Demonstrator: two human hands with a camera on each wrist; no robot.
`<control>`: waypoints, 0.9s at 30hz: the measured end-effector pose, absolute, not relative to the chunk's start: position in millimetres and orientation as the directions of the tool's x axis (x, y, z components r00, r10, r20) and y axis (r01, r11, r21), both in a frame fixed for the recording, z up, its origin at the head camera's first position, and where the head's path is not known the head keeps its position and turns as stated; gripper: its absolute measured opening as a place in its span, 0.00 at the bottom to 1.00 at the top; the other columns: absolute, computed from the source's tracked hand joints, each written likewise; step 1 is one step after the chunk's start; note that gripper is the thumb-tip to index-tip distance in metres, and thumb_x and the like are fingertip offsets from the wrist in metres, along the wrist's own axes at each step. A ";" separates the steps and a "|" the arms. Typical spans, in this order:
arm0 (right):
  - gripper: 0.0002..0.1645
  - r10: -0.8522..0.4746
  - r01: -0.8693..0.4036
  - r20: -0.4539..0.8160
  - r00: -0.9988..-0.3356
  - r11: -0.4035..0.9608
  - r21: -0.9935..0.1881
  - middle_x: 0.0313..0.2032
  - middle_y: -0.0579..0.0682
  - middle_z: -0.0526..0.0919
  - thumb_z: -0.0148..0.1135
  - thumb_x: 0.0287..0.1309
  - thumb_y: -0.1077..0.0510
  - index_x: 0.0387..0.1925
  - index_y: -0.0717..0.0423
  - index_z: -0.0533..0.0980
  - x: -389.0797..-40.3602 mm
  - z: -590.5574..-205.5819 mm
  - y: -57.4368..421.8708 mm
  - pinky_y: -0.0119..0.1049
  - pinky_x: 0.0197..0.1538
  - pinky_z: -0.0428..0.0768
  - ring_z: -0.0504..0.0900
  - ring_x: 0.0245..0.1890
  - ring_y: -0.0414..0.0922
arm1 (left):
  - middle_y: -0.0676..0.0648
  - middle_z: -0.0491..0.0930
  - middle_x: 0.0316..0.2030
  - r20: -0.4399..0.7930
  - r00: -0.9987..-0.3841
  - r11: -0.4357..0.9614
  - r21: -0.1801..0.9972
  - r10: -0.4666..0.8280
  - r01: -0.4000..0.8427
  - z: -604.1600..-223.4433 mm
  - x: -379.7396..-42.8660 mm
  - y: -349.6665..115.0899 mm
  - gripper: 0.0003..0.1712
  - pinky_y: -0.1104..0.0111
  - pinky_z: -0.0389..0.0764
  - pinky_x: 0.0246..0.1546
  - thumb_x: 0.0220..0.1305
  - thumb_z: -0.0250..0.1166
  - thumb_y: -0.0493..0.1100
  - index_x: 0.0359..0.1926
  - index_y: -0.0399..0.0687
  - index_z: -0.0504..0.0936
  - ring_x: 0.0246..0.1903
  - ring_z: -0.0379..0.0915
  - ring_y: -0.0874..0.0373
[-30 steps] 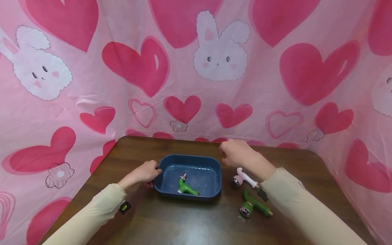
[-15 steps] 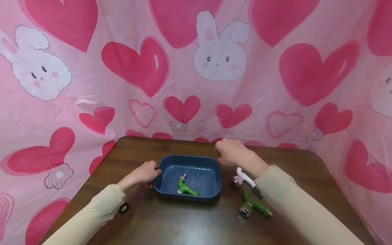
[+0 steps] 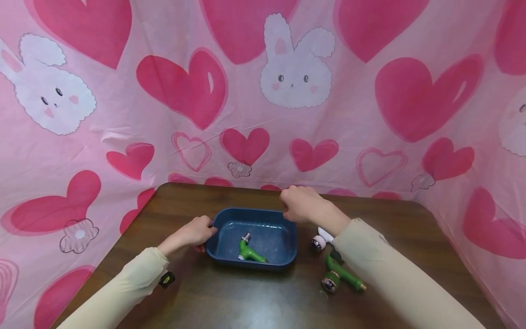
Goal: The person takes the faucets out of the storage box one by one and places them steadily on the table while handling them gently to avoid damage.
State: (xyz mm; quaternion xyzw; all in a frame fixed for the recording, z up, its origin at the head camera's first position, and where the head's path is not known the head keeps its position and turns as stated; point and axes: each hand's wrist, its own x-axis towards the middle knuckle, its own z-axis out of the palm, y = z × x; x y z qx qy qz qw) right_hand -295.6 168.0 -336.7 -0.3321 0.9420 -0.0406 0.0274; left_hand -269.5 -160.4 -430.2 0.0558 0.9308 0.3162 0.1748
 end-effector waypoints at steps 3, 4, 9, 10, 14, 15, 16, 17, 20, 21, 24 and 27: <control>0.06 -0.618 -0.613 -0.027 -0.786 0.784 -0.100 0.24 0.41 0.82 0.77 0.56 0.56 0.35 0.52 0.86 -298.1 -335.7 165.7 0.41 0.33 0.84 0.80 0.27 0.43 | 0.41 0.80 0.22 -0.287 -0.936 0.806 0.593 0.203 -0.007 -424.4 -267.6 -157.8 0.12 0.65 0.84 0.17 0.79 0.57 0.38 0.37 0.35 0.80 0.14 0.81 0.55; 0.07 -0.614 -0.608 -0.032 -0.789 0.787 -0.101 0.25 0.42 0.83 0.77 0.56 0.56 0.35 0.52 0.87 -299.0 -335.4 164.8 0.41 0.34 0.85 0.81 0.27 0.43 | 0.41 0.80 0.22 -0.291 -0.936 0.807 0.590 0.198 -0.013 -422.7 -267.7 -157.1 0.12 0.65 0.84 0.17 0.79 0.57 0.38 0.37 0.35 0.80 0.14 0.80 0.55; 0.07 -0.613 -0.608 -0.044 -0.789 0.789 -0.089 0.24 0.41 0.82 0.77 0.57 0.55 0.36 0.52 0.86 -302.0 -335.7 159.8 0.40 0.33 0.84 0.80 0.26 0.43 | 0.41 0.80 0.21 -0.284 -0.937 0.805 0.593 0.201 -0.008 -422.7 -268.6 -157.4 0.13 0.65 0.84 0.16 0.78 0.57 0.38 0.35 0.36 0.80 0.13 0.80 0.56; 0.07 -0.615 -0.610 -0.044 -0.787 0.787 -0.087 0.24 0.41 0.81 0.77 0.56 0.55 0.35 0.52 0.86 -302.1 -335.6 158.5 0.40 0.33 0.84 0.79 0.26 0.43 | 0.41 0.80 0.21 -0.282 -0.938 0.803 0.595 0.202 -0.006 -422.7 -268.2 -157.3 0.13 0.65 0.84 0.16 0.78 0.57 0.37 0.34 0.36 0.80 0.13 0.80 0.56; 0.08 -0.623 -0.618 -0.041 -0.782 0.781 -0.089 0.24 0.41 0.81 0.77 0.56 0.55 0.35 0.51 0.86 -302.1 -335.6 153.3 0.39 0.33 0.84 0.79 0.26 0.43 | 0.41 0.80 0.21 -0.281 -0.938 0.799 0.602 0.205 -0.006 -425.7 -268.7 -157.8 0.12 0.64 0.84 0.17 0.77 0.56 0.36 0.34 0.36 0.79 0.13 0.80 0.54; 0.08 -0.623 -0.618 -0.044 -0.781 0.781 -0.092 0.25 0.42 0.81 0.78 0.56 0.55 0.35 0.51 0.86 -302.2 -335.8 152.1 0.39 0.33 0.84 0.79 0.27 0.43 | 0.40 0.80 0.21 -0.285 -0.936 0.795 0.606 0.207 -0.008 -425.8 -268.7 -158.0 0.12 0.64 0.85 0.17 0.77 0.56 0.36 0.34 0.35 0.79 0.14 0.81 0.54; 0.08 -0.622 -0.617 -0.046 -0.781 0.782 -0.093 0.25 0.42 0.81 0.78 0.56 0.54 0.35 0.51 0.86 -302.3 -336.0 150.9 0.39 0.33 0.84 0.79 0.27 0.42 | 0.40 0.80 0.21 -0.288 -0.934 0.793 0.610 0.214 -0.006 -426.5 -268.9 -158.6 0.12 0.63 0.85 0.17 0.77 0.56 0.36 0.34 0.35 0.79 0.14 0.81 0.53; 0.08 -0.622 -0.616 -0.050 -0.782 0.782 -0.094 0.25 0.42 0.82 0.77 0.57 0.55 0.35 0.51 0.86 -302.6 -336.4 149.9 0.39 0.34 0.84 0.79 0.27 0.42 | 0.39 0.80 0.21 -0.293 -0.931 0.790 0.614 0.218 -0.008 -426.9 -269.2 -158.9 0.12 0.62 0.85 0.18 0.77 0.56 0.36 0.34 0.35 0.79 0.14 0.81 0.52; 0.07 -0.617 -0.611 -0.064 -0.784 0.786 -0.093 0.25 0.42 0.82 0.77 0.57 0.55 0.35 0.51 0.85 -303.6 -337.7 147.4 0.39 0.34 0.84 0.79 0.26 0.42 | 0.40 0.80 0.20 -0.280 -0.923 0.770 0.638 0.262 0.025 -438.3 -274.8 -165.3 0.13 0.63 0.85 0.17 0.78 0.56 0.38 0.34 0.35 0.78 0.13 0.81 0.54; 0.07 -0.615 -0.609 -0.067 -0.786 0.788 -0.092 0.25 0.42 0.81 0.77 0.57 0.55 0.35 0.51 0.85 -303.9 -338.1 146.7 0.39 0.34 0.84 0.79 0.26 0.42 | 0.40 0.80 0.20 -0.281 -0.922 0.769 0.639 0.266 0.027 -438.5 -275.0 -165.5 0.14 0.62 0.85 0.17 0.77 0.56 0.38 0.33 0.35 0.78 0.13 0.81 0.53; 0.08 -0.610 -0.604 -0.081 -0.788 0.792 -0.089 0.25 0.42 0.81 0.77 0.57 0.54 0.35 0.51 0.85 -304.6 -337.9 144.0 0.38 0.32 0.83 0.78 0.27 0.42 | 0.40 0.80 0.20 -0.281 -0.924 0.776 0.630 0.258 0.025 -438.8 -274.7 -164.6 0.13 0.63 0.85 0.17 0.78 0.56 0.38 0.34 0.35 0.78 0.13 0.81 0.54; 0.08 -0.610 -0.604 -0.088 -0.787 0.792 -0.086 0.26 0.42 0.81 0.78 0.58 0.53 0.35 0.51 0.85 -305.4 -338.1 141.0 0.37 0.32 0.82 0.78 0.27 0.42 | 0.39 0.81 0.20 -0.303 -0.927 0.792 0.610 0.221 -0.011 -427.9 -269.5 -158.4 0.12 0.62 0.86 0.18 0.77 0.56 0.35 0.35 0.34 0.79 0.14 0.82 0.52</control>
